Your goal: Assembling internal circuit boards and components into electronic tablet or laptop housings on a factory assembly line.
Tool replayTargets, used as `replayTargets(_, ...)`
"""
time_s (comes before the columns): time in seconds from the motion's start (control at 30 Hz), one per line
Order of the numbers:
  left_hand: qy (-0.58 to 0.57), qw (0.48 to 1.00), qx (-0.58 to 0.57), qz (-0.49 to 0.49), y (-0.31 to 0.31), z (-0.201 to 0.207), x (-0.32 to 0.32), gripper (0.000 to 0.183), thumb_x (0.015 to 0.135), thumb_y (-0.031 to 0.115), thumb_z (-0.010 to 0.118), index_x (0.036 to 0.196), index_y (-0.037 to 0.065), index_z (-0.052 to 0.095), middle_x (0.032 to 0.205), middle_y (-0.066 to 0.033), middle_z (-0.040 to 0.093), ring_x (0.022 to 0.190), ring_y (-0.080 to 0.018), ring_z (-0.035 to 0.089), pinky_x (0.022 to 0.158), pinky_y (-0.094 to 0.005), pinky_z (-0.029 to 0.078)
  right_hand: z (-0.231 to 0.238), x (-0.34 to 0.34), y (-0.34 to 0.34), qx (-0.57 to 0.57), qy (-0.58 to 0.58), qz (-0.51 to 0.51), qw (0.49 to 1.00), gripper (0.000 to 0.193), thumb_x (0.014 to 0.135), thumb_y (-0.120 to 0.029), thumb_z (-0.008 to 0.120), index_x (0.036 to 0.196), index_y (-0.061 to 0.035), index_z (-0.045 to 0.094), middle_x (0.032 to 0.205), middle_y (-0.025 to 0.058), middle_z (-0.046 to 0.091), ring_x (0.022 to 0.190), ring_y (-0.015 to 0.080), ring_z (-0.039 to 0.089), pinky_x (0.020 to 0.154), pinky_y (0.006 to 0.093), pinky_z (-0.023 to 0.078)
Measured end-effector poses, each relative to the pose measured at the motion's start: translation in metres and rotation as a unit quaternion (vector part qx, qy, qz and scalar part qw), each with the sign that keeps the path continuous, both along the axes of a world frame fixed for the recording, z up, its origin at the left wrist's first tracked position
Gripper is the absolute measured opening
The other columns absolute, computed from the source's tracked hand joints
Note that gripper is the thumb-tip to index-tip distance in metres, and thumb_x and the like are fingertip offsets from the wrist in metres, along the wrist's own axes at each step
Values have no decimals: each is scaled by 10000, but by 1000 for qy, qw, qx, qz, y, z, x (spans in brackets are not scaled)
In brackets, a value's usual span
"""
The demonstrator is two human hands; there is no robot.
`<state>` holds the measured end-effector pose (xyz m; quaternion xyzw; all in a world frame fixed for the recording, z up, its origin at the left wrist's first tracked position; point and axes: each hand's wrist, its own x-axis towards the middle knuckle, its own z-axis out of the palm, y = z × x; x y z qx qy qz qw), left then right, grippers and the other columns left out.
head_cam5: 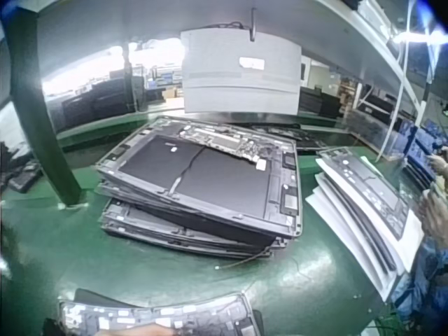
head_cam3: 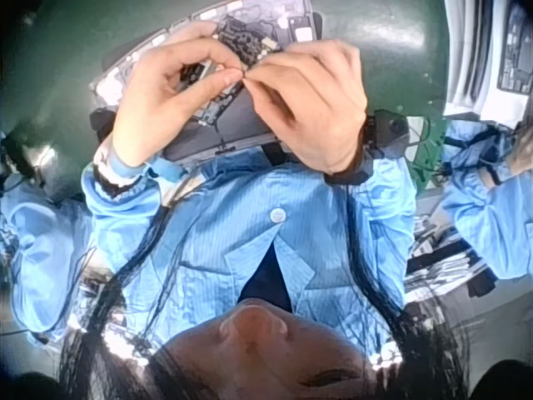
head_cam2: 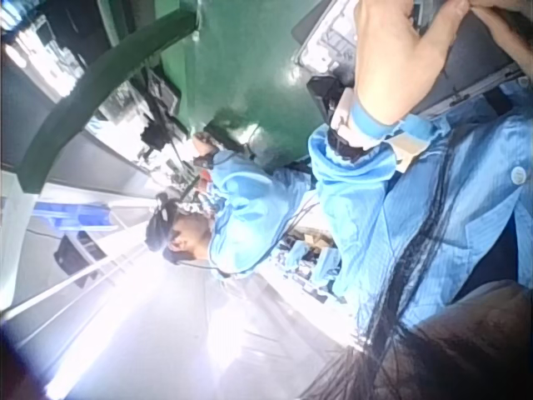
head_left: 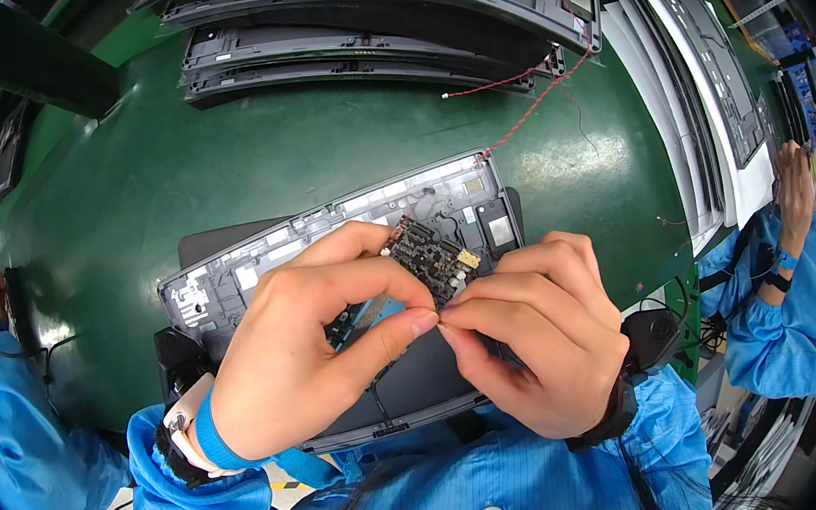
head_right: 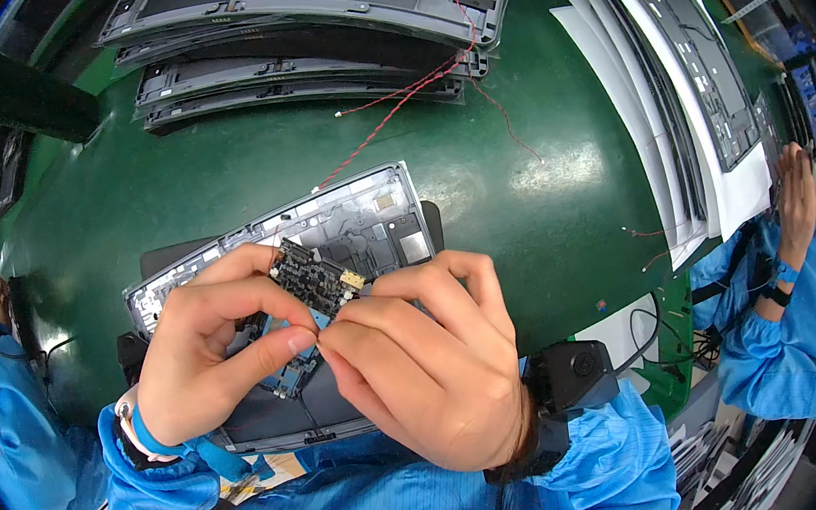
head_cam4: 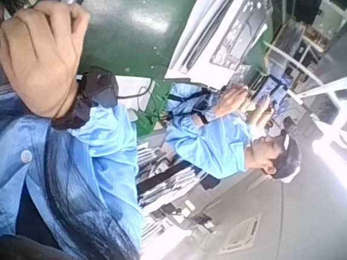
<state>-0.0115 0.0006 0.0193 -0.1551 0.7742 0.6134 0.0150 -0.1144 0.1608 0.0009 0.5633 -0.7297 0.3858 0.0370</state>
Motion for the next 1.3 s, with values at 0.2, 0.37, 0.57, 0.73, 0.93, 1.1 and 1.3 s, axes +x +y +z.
replayTargets(0.2,-9,999,50,12,-3,-5,1,154,767,-50,623,918,-48,597,928,-97,567,908,-165,511,839,-275,392,-7,-4,6,15,-119,-60,991,247,558,2,721,773,-62,619,763,27,613,728,220,568,698,332,412)
replayTargets(0.37,-45,995,89,26,1,-1,-1,175,800,-125,547,966,-68,541,928,-95,578,856,-117,548,769,-246,445,-10,-3,3,14,-109,-66,992,239,562,8,717,763,-63,611,744,19,606,711,217,563,714,330,405)
replayTargets(0.57,-64,992,105,27,-2,0,-1,177,795,-135,548,958,-69,542,929,-96,578,871,-121,556,778,-248,450,-11,-3,2,16,-122,-73,990,235,565,10,714,758,-66,604,720,16,597,706,220,562,715,329,405)
replayTargets(0.73,-64,990,117,33,-1,0,-1,184,794,-136,552,964,-66,541,926,-95,578,864,-120,556,770,-245,452,-10,-4,3,16,-135,-76,988,234,571,11,715,760,-67,602,720,18,597,707,225,564,721,330,409)
replayTargets(0.93,-58,991,120,32,0,-1,-1,181,795,-133,558,963,-69,540,927,-97,580,865,-119,556,768,-246,454,-12,-5,4,16,-154,-68,986,224,585,11,716,763,-65,602,726,20,601,702,225,565,724,332,411)
replayTargets(1.1,-70,990,122,32,-1,0,0,173,797,-128,561,960,-71,544,921,-100,584,867,-121,560,765,-245,456,-10,-5,3,17,-145,-64,987,221,589,11,713,766,-63,603,716,16,597,698,218,565,721,333,408)
replayTargets(1.3,-49,995,81,33,2,0,2,163,795,-122,570,951,-79,551,911,-104,585,847,-124,563,763,-245,458,-10,-5,3,23,-144,-62,987,212,592,5,710,761,-63,602,702,11,589,695,215,563,718,336,404)
